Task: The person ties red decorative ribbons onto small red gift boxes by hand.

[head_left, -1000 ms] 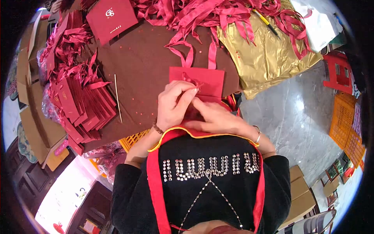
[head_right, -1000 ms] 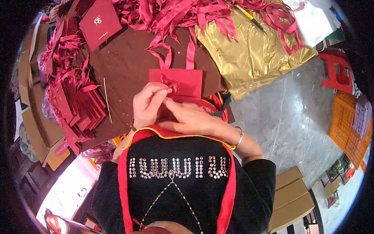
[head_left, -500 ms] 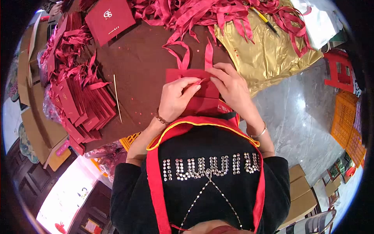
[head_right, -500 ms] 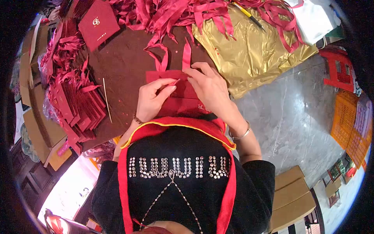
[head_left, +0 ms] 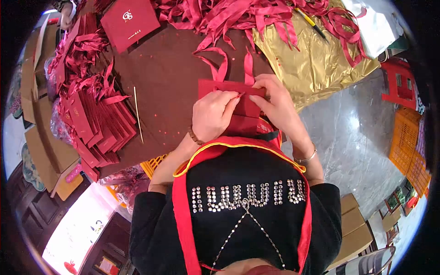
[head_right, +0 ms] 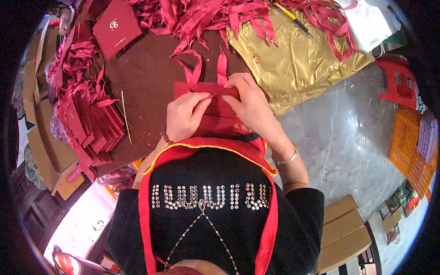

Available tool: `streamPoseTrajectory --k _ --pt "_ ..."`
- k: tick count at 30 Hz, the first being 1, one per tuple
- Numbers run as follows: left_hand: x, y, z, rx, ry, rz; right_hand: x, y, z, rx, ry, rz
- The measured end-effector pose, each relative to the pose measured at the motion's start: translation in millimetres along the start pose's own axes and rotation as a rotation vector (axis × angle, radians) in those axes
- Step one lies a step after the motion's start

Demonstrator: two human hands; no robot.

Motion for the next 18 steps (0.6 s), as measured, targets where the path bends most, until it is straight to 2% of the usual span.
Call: streamPoseTrajectory --k 4,11,18 --pt "-4 2 -3 -0.003 0.065 -0.027 -6 -1 -2 0.061 -0.008 -0.034" --pt "-11 3 -8 0.007 0.052 -0.106 -3 -1 -5 0.062 -0.060 0.074" --pt "-11 4 -9 0.030 0.038 -0.105 -6 1 -5 0.071 -0.016 -0.022"
Point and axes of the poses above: each hand's wrist, its own z-axis away from the middle knuckle, its own y-axis out of the palm, x = y × z, the point moved 6 cm from there along -z, towards the middle knuckle, and after that the axes turned 15 degrees about x, right-handed, at the moved point
